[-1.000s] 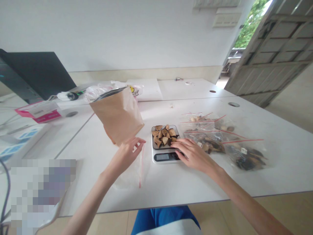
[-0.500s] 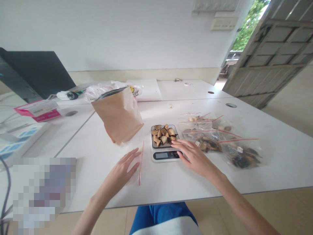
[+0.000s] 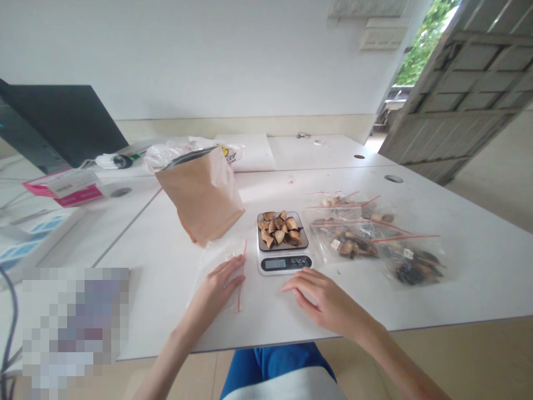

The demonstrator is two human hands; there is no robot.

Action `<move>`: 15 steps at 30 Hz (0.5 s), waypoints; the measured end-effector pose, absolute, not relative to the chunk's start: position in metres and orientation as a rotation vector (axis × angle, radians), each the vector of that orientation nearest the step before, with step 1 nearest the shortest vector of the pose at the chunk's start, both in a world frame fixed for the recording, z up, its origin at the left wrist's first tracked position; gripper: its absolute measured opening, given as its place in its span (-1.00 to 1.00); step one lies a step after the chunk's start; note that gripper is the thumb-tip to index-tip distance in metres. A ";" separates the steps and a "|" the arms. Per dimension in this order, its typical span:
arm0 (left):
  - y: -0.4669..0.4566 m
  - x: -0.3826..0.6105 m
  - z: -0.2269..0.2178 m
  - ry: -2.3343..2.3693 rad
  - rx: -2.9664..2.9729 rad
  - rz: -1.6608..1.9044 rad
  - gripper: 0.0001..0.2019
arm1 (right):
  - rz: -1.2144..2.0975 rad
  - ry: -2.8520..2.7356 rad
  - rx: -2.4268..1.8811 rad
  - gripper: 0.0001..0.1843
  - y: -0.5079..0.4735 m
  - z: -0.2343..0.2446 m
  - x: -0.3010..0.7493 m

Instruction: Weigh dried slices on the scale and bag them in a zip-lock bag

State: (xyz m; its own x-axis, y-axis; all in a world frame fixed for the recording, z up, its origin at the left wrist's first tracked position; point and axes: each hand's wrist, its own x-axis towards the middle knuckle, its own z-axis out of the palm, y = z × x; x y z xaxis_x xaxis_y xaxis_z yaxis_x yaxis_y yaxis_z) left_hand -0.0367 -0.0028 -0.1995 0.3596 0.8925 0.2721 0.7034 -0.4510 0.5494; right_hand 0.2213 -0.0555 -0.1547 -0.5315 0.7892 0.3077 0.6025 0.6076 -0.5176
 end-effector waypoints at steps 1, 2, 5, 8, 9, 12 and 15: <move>-0.005 -0.036 -0.197 1.410 2.252 0.812 -0.69 | 0.541 -2.342 -1.079 -0.74 -0.058 -0.155 0.214; -0.007 -0.035 -0.193 1.420 2.219 0.848 -0.72 | 0.597 -2.355 -1.073 -0.75 -0.060 -0.154 0.206; -0.019 -0.034 -0.179 1.458 2.174 1.028 -0.77 | 0.724 -2.261 -1.136 -0.79 -0.062 -0.153 0.185; -0.030 -0.035 -0.168 1.405 2.252 1.229 -0.78 | 0.894 -2.042 -1.260 -0.82 -0.058 -0.152 0.168; -0.033 -0.035 -0.166 1.364 2.293 1.272 -0.77 | 0.975 -1.978 -1.286 -0.82 -0.056 -0.152 0.163; -0.039 -0.034 -0.164 1.250 2.372 1.370 -0.73 | 1.213 -1.846 -1.244 -0.76 -0.049 -0.153 0.149; -0.044 -0.032 -0.164 1.161 2.403 1.445 -0.72 | 1.358 -1.746 -1.151 -0.68 -0.041 -0.159 0.140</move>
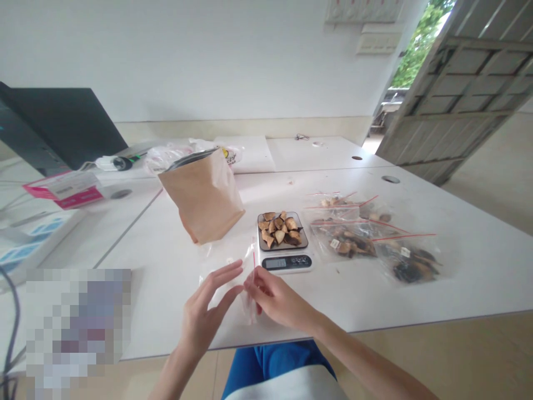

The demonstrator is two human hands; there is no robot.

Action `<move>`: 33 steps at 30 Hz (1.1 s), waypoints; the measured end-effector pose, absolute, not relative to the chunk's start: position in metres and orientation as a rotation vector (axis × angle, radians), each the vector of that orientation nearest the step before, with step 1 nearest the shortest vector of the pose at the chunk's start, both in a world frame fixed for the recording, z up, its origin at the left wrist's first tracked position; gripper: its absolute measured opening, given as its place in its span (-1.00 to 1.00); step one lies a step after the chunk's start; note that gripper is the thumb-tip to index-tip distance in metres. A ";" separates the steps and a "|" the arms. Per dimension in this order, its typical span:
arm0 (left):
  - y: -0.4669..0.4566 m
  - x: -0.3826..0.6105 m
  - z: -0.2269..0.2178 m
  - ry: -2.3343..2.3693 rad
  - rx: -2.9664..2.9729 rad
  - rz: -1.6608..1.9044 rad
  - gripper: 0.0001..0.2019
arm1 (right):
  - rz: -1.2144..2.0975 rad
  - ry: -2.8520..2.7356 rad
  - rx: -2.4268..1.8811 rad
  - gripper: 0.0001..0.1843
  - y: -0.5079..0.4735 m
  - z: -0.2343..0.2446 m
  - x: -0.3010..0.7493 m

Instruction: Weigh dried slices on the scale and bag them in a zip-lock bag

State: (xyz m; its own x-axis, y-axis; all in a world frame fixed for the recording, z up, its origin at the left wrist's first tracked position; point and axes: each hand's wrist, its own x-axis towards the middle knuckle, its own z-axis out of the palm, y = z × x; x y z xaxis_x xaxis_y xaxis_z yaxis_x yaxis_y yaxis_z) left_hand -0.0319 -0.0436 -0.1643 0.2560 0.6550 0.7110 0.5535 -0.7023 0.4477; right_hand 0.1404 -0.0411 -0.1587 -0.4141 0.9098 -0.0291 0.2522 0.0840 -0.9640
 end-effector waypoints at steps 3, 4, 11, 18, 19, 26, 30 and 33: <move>-0.046 -0.029 -0.165 1.134 2.401 1.502 -0.73 | 1.352 -1.691 -1.153 -0.66 -0.032 -0.165 0.139; -0.046 -0.028 -0.166 1.152 2.358 1.556 -0.74 | 1.333 -1.678 -1.183 -0.67 -0.030 -0.167 0.140; -0.039 -0.026 -0.170 1.448 1.912 1.915 -0.89 | 1.304 -1.744 -1.211 -0.57 -0.030 -0.167 0.162; -0.034 -0.028 -0.160 1.463 2.059 1.870 -0.73 | 0.897 -1.616 -1.301 -0.61 -0.020 -0.149 0.208; -0.032 -0.028 -0.159 1.484 2.070 1.848 -0.71 | 0.845 -1.594 -1.309 -0.62 -0.017 -0.147 0.215; -0.006 -0.035 -0.157 1.616 2.265 1.381 -0.73 | 0.740 -1.608 -1.323 -0.65 -0.013 -0.145 0.247; 0.012 -0.043 -0.158 1.606 2.566 0.803 -0.56 | 0.702 -1.649 -1.377 -0.65 -0.018 -0.147 0.251; 0.020 -0.039 -0.132 1.546 2.681 1.013 -0.57 | 0.667 -1.662 -1.382 -0.65 -0.019 -0.145 0.250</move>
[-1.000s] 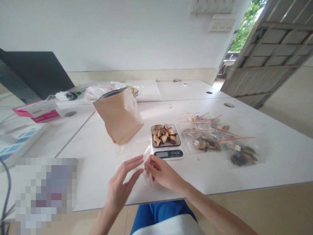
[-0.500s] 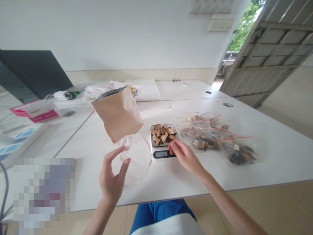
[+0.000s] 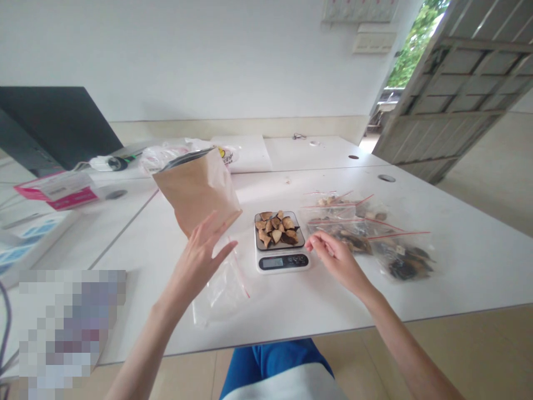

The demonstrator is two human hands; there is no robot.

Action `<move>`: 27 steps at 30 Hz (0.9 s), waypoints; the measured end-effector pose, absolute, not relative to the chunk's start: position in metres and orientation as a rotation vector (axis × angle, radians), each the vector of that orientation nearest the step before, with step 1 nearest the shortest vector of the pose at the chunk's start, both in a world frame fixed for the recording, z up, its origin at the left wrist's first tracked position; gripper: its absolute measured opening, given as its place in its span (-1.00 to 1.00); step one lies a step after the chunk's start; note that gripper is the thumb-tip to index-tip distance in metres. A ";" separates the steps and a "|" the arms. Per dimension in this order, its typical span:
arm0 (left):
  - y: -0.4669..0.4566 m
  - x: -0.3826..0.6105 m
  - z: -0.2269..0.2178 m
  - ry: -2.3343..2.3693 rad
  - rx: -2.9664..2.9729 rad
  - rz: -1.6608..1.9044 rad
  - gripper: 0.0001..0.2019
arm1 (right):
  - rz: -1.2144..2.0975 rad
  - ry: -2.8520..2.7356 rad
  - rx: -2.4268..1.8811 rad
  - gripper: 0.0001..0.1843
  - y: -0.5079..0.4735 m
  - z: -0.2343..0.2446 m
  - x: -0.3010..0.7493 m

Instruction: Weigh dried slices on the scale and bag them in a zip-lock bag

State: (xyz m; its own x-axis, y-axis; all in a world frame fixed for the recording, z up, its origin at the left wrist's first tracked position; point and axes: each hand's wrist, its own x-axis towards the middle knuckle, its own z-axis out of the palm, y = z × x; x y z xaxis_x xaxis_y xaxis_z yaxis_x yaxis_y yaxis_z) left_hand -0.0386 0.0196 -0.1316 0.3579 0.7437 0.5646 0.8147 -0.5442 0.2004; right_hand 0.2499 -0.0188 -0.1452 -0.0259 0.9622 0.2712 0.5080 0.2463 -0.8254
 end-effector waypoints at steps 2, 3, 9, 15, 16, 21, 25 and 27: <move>0.025 -0.033 -0.099 -1.372 -2.274 -1.184 -0.65 | 0.639 -1.682 -1.375 -0.66 -0.018 -0.142 0.248; 0.030 -0.031 -0.082 -1.353 -2.149 -1.273 -0.67 | 0.622 -1.695 -1.370 -0.67 -0.017 -0.140 0.246; 0.097 -0.034 -0.014 -1.748 -1.828 -1.182 -0.45 | 0.466 -1.873 -1.200 -0.73 -0.009 -0.122 0.227; 0.114 -0.032 -0.015 -2.007 -1.905 -0.886 -0.42 | 0.300 -2.071 -0.921 -0.75 0.006 -0.095 0.208; 0.106 -0.029 -0.015 -1.990 -1.936 -0.891 -0.45 | 0.262 -2.098 -0.889 -0.74 0.011 -0.089 0.204; 0.059 -0.016 -0.008 -2.047 -2.086 -0.916 -0.61 | 0.132 -2.194 -0.737 -0.67 0.037 -0.059 0.176; 0.042 -0.014 -0.010 -2.020 -2.344 -0.895 -0.74 | 0.167 -2.296 -0.766 -0.69 0.054 -0.039 0.156; 0.038 -0.012 -0.016 -1.996 -2.347 -0.970 -0.77 | 0.225 -2.435 -0.870 -0.68 0.059 -0.030 0.153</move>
